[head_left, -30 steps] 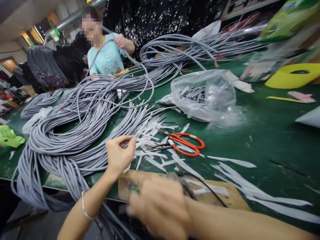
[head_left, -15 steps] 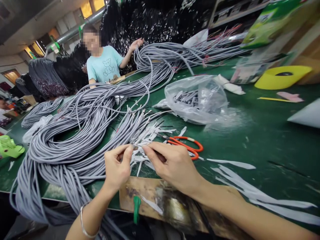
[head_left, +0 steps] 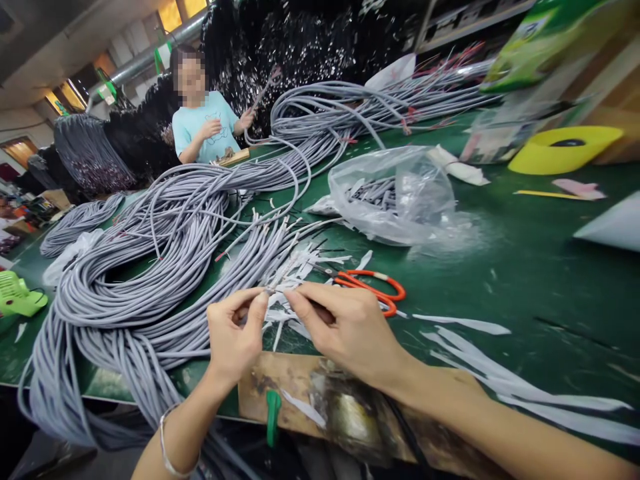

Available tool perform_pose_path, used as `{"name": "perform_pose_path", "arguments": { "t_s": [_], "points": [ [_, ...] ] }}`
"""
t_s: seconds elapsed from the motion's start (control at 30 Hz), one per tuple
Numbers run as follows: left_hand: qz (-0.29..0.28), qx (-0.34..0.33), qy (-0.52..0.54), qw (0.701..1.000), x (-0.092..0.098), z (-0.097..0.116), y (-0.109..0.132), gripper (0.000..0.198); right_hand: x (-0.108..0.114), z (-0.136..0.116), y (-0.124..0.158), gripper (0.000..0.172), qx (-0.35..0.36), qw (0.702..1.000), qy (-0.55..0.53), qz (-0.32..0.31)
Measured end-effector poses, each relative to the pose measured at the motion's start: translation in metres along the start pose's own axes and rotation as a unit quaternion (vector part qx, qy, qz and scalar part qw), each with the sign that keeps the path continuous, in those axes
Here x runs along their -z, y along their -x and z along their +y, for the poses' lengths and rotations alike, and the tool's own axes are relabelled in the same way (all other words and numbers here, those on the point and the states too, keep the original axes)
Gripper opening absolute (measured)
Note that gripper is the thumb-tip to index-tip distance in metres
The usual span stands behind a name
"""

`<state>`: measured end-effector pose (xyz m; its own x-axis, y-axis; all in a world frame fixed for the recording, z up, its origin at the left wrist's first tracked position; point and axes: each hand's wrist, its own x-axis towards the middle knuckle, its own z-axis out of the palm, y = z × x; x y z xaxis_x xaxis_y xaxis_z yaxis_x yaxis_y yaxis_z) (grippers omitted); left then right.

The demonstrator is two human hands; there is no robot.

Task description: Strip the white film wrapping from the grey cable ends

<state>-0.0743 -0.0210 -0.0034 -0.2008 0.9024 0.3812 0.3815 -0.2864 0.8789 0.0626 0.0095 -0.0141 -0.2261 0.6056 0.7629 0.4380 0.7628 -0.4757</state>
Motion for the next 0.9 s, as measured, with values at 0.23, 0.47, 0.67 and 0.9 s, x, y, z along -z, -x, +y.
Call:
{"name": "perform_pose_path", "arguments": {
  "t_s": [0.23, 0.47, 0.67, 0.9],
  "points": [
    [-0.025, -0.017, -0.035, 0.999, -0.0024, -0.0014, 0.0037, 0.021, -0.0012, 0.0023, -0.0012, 0.036, -0.045, 0.998, -0.039, -0.023],
    [0.001, -0.122, -0.129, 0.984, -0.0083, -0.0016, 0.0046, 0.02, -0.004, 0.0002, 0.0033, 0.038, -0.068, 0.997, -0.035, -0.017],
    [-0.005, -0.083, -0.096, 0.992, -0.0074, 0.0001, 0.0033, 0.02, -0.0088, -0.0024, 0.0071, 0.028, 0.102, 0.988, 0.096, 0.064],
    [0.024, -0.217, -0.232, 0.948, -0.0089, -0.0067, 0.0046, 0.024, -0.0093, -0.0017, 0.0041, 0.032, 0.033, 0.997, 0.067, 0.037]
  ]
}}
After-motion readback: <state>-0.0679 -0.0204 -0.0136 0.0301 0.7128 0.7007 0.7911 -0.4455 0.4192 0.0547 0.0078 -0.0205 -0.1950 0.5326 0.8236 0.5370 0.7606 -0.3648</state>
